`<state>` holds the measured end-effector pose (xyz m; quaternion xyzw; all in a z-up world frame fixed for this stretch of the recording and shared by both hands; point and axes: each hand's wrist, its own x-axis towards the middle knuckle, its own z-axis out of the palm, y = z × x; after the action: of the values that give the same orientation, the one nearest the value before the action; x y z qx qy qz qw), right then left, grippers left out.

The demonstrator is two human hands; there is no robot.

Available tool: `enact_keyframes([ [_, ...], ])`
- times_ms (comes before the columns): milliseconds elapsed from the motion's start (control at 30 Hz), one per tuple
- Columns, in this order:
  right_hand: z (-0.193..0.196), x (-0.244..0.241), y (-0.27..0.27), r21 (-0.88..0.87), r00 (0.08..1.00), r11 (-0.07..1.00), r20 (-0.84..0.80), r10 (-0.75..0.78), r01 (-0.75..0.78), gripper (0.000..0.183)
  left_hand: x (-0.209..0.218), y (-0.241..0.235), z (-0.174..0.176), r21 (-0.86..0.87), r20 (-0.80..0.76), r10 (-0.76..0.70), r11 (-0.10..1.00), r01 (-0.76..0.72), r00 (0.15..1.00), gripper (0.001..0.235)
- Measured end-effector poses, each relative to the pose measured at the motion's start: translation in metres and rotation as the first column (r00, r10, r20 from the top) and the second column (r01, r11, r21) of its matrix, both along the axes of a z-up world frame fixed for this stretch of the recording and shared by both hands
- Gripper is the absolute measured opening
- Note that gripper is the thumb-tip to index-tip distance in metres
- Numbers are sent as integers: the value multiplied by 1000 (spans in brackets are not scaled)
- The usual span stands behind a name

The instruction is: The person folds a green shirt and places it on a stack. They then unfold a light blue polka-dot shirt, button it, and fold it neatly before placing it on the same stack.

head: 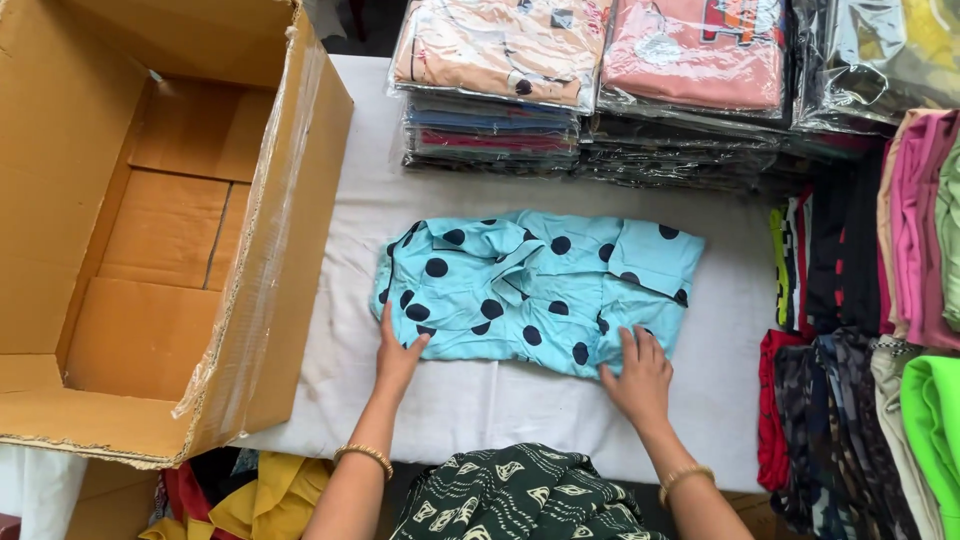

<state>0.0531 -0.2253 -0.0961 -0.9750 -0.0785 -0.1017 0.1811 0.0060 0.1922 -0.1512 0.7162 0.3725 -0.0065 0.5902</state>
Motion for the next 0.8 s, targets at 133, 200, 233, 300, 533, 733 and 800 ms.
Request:
enact_keyframes([
  [133,-69,23,-68,134,976,968,21,-218,213,41,7,10,20,252,-10,-236,940,231,972,89],
  [200,-88,26,-125,283,924,887,5,-382,366,30,4,17,20,266,-39,-232,935,234,972,83],
  [233,-89,20,-155,234,886,862,11,-464,449,28,-1,20,21,250,-41,-262,932,264,964,77],
  [300,-88,3,-191,184,841,829,25,-541,528,28,-5,19,25,232,-40,-291,928,292,956,71],
  [533,-16,4,-92,86,989,985,-2,-151,150,48,50,-37,32,764,-112,-576,471,441,810,79],
  [733,9,35,-47,-99,909,958,-354,220,-270,59,90,-47,32,444,-233,-759,473,761,608,57],
  [800,-9,26,-68,-115,840,949,-504,199,-294,54,68,-30,23,227,-176,-868,424,877,465,37],
])
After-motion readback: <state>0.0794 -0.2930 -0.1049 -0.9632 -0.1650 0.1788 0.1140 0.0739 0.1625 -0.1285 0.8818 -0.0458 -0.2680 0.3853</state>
